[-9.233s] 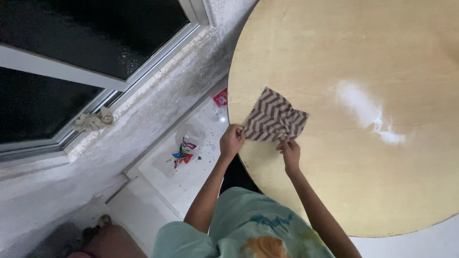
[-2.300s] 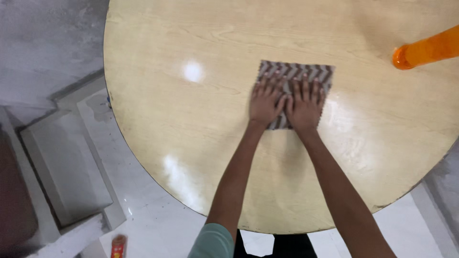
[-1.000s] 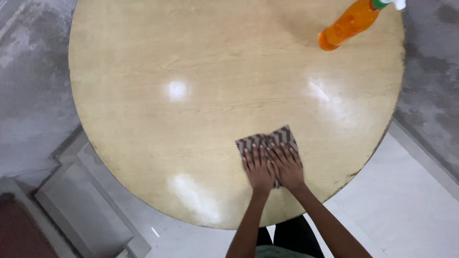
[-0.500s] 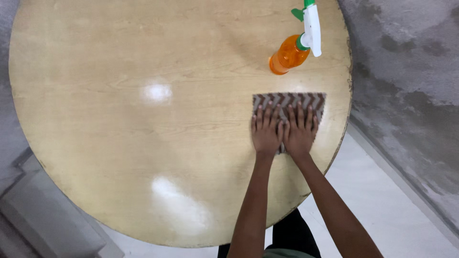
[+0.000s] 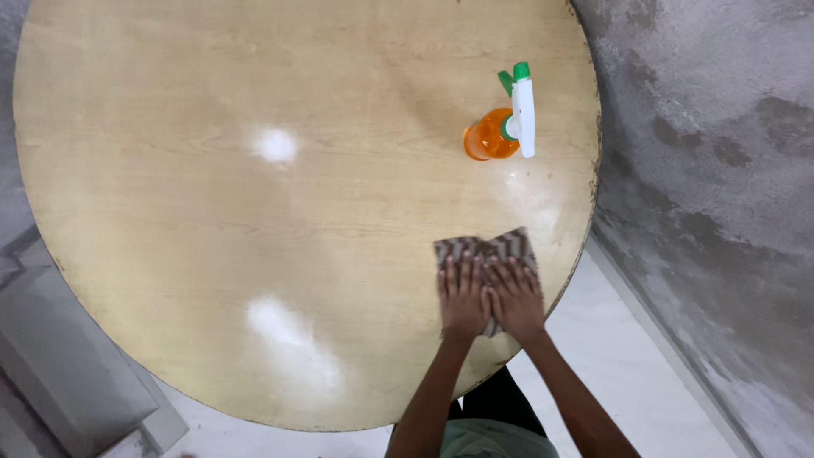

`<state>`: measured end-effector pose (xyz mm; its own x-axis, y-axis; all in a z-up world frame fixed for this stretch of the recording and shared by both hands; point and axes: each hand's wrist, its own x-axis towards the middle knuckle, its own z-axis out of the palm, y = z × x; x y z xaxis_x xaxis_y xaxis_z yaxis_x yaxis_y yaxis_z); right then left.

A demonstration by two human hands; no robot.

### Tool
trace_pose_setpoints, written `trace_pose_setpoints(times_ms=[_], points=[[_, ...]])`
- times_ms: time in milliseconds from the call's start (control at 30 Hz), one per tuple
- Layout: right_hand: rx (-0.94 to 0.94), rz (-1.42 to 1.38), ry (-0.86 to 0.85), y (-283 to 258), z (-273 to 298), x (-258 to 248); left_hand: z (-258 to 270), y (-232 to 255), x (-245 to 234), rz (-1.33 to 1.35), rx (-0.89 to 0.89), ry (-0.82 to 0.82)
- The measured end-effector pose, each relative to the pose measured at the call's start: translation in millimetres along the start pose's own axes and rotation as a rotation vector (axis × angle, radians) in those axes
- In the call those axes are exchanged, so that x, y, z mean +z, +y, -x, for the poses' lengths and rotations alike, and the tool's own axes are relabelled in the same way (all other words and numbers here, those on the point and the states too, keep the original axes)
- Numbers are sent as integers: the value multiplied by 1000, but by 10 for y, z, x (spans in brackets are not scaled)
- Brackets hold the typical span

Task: The person wipes a round wooden table with a patterned cloth. They spray liquid from an orange spray bottle onto the table and continue wiping the surface.

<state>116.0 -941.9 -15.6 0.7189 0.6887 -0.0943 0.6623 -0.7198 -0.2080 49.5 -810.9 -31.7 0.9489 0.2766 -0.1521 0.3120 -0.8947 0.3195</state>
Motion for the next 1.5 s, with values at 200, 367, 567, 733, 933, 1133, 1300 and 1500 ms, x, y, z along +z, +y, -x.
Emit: trace_pose_setpoints(times_ms=[200,367,567,733,933,1133,1300,1500], points=[[216,-40,184,667,-235,-113,-1002,377,-220,147,290,-23],[221,-74,256,774,-907,-180,-1187,5,-548,247,290,-157],[133,-56,282,899,-1441,-298,-1174,-379,-723,354,230,10],[-21,-82,203,1194,-1786,-363,-1662,-44,-867,635,-71,364],[-124,-43,95,1574,-2274,-540,-2459,394,-1159,685,-431,569],[-113,-130,5,1613,-2406,-547,-2351,211,-1169,564,-369,572],[-83,-146,41,1569,-2407,-584,-1899,-150,-986,819,-606,654],[-173,-186,30,1589,-2347,-839,-1494,-713,-788,685,-969,408]])
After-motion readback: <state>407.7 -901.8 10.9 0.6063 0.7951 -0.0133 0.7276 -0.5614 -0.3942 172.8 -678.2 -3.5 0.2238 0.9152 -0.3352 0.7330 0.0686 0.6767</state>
